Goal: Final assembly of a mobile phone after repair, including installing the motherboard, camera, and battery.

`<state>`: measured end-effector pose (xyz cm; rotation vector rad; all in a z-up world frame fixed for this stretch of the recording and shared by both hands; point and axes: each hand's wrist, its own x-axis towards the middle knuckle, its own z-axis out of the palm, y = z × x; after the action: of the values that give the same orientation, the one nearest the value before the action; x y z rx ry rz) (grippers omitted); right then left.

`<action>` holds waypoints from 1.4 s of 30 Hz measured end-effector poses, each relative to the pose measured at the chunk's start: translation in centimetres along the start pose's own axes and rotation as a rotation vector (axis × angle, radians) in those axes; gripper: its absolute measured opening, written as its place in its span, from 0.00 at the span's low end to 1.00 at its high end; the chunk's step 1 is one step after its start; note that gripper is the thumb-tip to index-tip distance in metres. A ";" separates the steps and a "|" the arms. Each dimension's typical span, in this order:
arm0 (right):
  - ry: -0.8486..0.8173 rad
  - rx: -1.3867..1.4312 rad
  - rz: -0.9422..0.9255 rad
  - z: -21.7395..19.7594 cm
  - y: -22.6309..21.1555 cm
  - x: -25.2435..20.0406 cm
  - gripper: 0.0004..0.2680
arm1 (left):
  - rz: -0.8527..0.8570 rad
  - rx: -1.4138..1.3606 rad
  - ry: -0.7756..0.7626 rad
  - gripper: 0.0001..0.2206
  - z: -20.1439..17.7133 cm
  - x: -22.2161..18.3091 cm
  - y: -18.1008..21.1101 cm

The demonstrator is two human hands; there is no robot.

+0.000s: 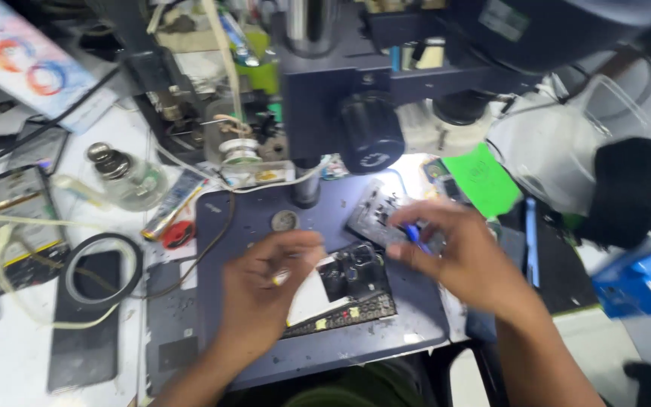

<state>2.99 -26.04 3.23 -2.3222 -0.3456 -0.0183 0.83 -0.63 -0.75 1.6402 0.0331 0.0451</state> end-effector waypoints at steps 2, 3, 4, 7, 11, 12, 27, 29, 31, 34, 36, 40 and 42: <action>-0.112 0.185 -0.037 1.7 -2.4 -0.7 0.08 | 0.098 -0.030 -0.058 0.08 0.6 -0.5 -0.6; -0.208 0.363 -0.054 2.4 -3.5 -1.3 0.08 | 0.196 -0.063 -0.142 0.10 1.0 -0.7 -1.0; -0.200 0.367 -0.050 2.8 -3.8 -1.5 0.08 | 0.196 -0.060 -0.151 0.10 1.0 -1.0 -1.1; -0.231 0.647 -0.014 3.2 -4.3 -2.0 0.11 | 0.235 -0.124 -0.019 0.03 1.2 -1.4 -1.0; -0.192 0.160 0.203 1.4 -3.7 -0.7 0.20 | 0.223 -0.131 -0.007 0.04 0.8 -1.4 0.2; -0.141 -0.289 0.348 0.9 -3.4 -0.2 0.33 | 0.124 -0.167 0.011 0.06 0.7 -1.5 0.3; -0.058 -0.296 -0.107 -1.4 -1.2 -1.4 0.23 | 0.313 0.033 -0.050 0.04 -1.5 0.0 3.0; -0.045 -0.265 -0.164 0.3 -4.0 -1.8 0.20 | 0.311 0.025 -0.059 0.05 -1.9 -0.3 3.6; -0.022 -0.237 -0.201 1.4 -5.7 -2.1 0.17 | 0.311 0.010 -0.089 0.06 -2.1 -0.6 4.1; 0.002 -0.236 -0.249 2.2 -6.5 -2.1 0.16 | 0.323 -0.002 -0.093 0.06 -2.3 -0.8 4.4; 0.017 -0.235 -0.274 2.6 -6.6 -2.1 0.16 | 0.336 0.012 -0.090 0.06 -2.4 -0.9 4.3; 0.047 -0.248 -0.297 2.9 -6.5 -2.2 0.15 | 0.400 0.025 -0.076 0.05 -2.5 -0.9 3.8; 0.059 -0.259 -0.288 2.8 -6.4 -2.2 0.15 | 0.417 0.012 -0.088 0.04 -2.5 -0.9 3.5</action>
<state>-1.00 -20.32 5.50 -2.4995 -0.6790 -0.2877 -0.17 1.57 2.86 1.6361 -0.3771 0.2909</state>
